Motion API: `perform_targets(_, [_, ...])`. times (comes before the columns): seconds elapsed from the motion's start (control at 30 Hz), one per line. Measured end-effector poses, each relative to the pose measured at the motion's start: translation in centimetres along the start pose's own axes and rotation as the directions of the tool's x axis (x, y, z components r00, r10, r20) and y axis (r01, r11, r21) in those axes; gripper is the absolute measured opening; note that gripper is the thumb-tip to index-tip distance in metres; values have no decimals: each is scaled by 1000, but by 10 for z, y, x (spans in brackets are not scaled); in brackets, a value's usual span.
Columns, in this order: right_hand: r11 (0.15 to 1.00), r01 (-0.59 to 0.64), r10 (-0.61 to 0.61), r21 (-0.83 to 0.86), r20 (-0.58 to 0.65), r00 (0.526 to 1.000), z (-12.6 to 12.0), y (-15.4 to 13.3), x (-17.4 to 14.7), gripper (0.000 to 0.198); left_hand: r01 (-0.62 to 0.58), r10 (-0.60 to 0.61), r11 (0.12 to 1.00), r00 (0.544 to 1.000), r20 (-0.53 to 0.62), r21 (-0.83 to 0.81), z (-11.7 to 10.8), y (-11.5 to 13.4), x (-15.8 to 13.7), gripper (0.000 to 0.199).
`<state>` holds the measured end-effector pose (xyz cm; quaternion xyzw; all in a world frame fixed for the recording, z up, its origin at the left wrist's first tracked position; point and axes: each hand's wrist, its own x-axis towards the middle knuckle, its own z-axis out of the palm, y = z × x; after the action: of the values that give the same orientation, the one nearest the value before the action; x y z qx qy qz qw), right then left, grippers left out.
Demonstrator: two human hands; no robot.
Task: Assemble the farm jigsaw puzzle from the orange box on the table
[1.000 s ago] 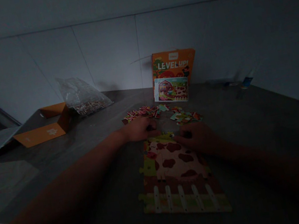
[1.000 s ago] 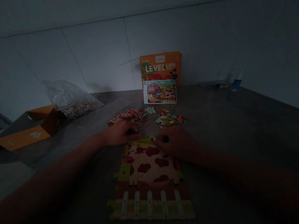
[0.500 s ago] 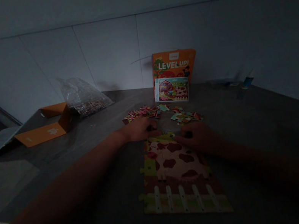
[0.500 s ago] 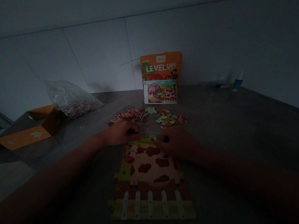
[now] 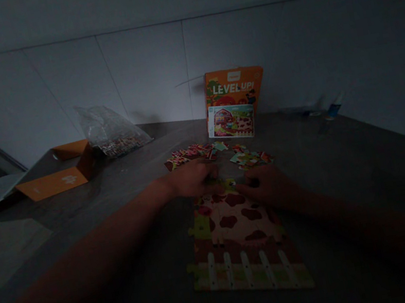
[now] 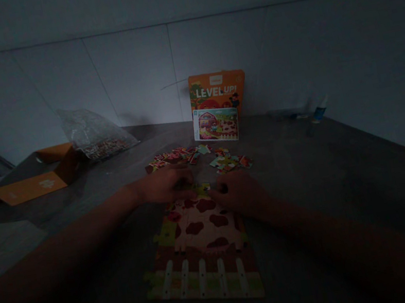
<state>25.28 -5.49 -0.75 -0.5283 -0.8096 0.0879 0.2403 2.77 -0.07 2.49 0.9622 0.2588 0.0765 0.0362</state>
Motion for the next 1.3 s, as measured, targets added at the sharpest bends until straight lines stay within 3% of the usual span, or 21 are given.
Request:
perform_targets(0.87, [999, 19, -19, -35, -1, 1000, 1, 0, -1, 35, 2, -3, 999, 1000, -24, -35, 1, 2, 1, 27])
perform_targets(1.1, [999, 46, -48, 23, 110, 993, -6, -4, 0, 26, 4, -5, 1000, 1000, -24, -31, 0, 2, 1, 28])
perform_targets(1.3, [988, 129, -144, 81, 218, 965, -14, -3, 2, 38, 20, -21, 999, 1000, -17, -36, 2, 0, 1, 30])
